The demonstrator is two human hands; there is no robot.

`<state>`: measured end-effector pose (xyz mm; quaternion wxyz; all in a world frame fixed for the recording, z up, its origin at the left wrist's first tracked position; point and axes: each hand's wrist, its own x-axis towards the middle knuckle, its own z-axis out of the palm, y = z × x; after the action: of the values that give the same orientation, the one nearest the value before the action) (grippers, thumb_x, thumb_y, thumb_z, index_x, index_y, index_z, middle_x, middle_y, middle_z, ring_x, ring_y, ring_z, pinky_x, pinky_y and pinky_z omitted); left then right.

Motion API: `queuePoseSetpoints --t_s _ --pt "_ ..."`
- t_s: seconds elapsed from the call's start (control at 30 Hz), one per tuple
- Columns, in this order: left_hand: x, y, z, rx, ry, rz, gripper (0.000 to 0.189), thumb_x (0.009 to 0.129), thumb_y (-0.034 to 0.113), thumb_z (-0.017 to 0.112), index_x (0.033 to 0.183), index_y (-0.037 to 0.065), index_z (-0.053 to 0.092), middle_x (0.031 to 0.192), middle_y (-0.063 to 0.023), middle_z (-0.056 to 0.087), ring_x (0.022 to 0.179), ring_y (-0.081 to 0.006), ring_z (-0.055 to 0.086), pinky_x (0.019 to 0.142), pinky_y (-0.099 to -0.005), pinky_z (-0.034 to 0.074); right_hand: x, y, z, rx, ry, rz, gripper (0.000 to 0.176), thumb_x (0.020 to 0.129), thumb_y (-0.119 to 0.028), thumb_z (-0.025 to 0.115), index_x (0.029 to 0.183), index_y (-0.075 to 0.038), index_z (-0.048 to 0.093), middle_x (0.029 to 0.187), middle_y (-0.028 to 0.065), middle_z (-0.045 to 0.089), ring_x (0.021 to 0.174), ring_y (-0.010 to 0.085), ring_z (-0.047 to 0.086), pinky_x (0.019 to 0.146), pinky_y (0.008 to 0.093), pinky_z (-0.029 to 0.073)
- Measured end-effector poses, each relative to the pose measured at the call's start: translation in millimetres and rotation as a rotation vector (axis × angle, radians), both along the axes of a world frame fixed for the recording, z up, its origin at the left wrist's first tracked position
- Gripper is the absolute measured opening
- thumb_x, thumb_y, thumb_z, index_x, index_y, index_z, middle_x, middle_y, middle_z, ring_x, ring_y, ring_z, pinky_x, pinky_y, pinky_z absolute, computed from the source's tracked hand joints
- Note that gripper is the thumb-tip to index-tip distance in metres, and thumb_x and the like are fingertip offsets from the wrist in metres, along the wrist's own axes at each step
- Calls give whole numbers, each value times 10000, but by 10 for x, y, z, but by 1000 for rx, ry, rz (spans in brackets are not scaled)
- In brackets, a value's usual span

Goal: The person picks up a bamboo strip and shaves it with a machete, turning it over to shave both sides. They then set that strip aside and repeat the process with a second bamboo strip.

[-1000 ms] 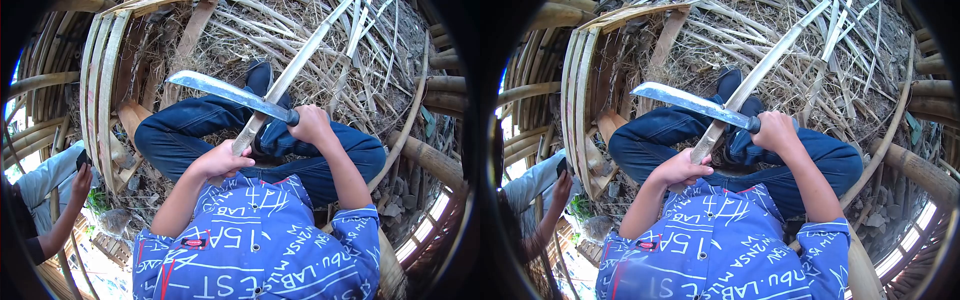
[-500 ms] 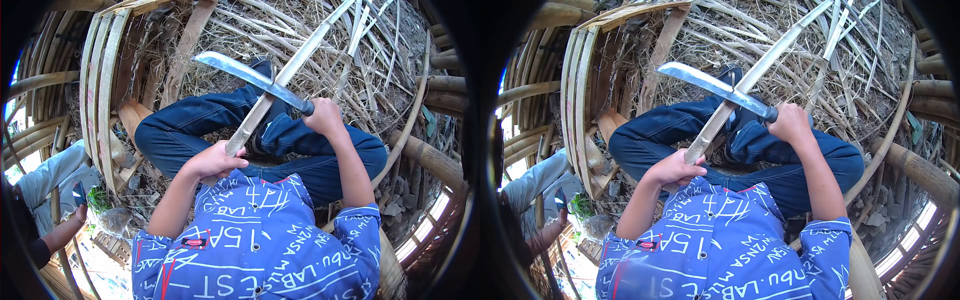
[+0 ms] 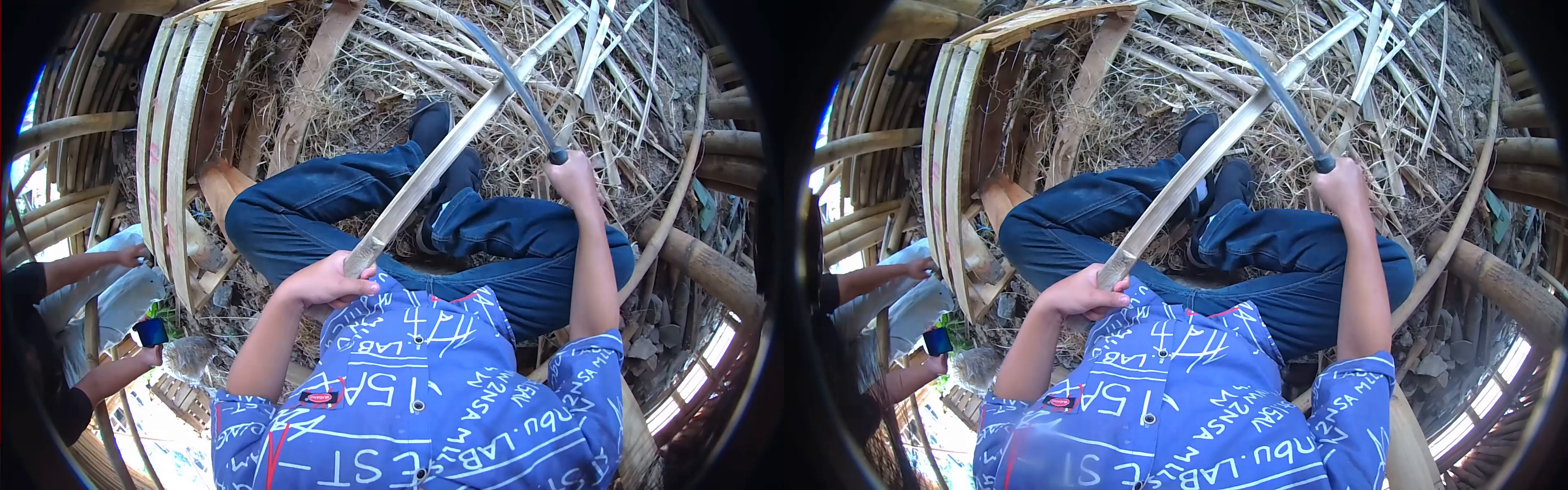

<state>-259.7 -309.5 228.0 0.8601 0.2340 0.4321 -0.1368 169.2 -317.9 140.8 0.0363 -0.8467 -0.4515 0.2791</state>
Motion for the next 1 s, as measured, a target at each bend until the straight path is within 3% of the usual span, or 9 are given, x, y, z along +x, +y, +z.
queuePoseSetpoints --t_s 0.1,0.17,0.2,0.3,0.4,0.53,0.93,1.0 --pt "129 -5 64 -12 40 2 272 868 109 687 798 144 427 596 83 392 439 -10 313 377 -202 217 -402 -102 317 76 35 71 257 673 -230 644 776 3 678 736 244 653 724 404 654 679 459 513" --pt "179 -7 73 -17 70 12 260 874 101 675 798 140 430 596 77 391 438 -11 308 374 -207 205 -725 -195 506 61 229 95 231 681 -234 664 770 -22 683 719 223 654 705 379 659 682 440 525" --pt "192 -5 63 -35 59 8 261 887 129 671 803 139 424 593 76 391 433 -12 315 373 -202 227 -922 -283 571 210 280 121 181 663 -153 647 727 16 644 609 182 614 546 293 605 573 386 480" --pt "219 -9 82 -97 15 33 264 906 171 660 811 137 416 592 73 391 428 -14 318 372 -199 252 -1311 -400 713 131 375 275 183 657 -199 683 761 -48 677 687 208 637 717 389 644 669 437 521" --pt "248 -23 155 -133 3 73 259 907 176 657 816 138 418 592 74 379 435 -14 316 374 -203 244 -1583 -423 805 -16 393 395 246 650 -290 679 761 -72 698 716 210 659 723 398 655 728 465 538" --pt "377 -103 174 30 53 27 263 914 185 650 806 145 414 586 86 357 436 -14 283 387 -209 215 -1744 -444 842 8 406 413 209 642 -232 683 702 -33 673 663 212 635 681 402 637 684 460 529" --pt "382 -98 134 76 32 30 272 881 154 684 813 150 420 599 85 350 450 -17 274 392 -217 196 -1649 -519 816 -5 412 438 236 654 -243 653 739 -26 690 699 226 646 691 419 638 700 475 530" --pt "384 -103 140 94 28 32 277 873 147 690 818 149 419 601 83 354 449 -17 277 393 -218 203 -1670 -545 801 24 396 429 170 646 -186 667 699 -25 670 669 214 631 677 411 623 669 456 521"
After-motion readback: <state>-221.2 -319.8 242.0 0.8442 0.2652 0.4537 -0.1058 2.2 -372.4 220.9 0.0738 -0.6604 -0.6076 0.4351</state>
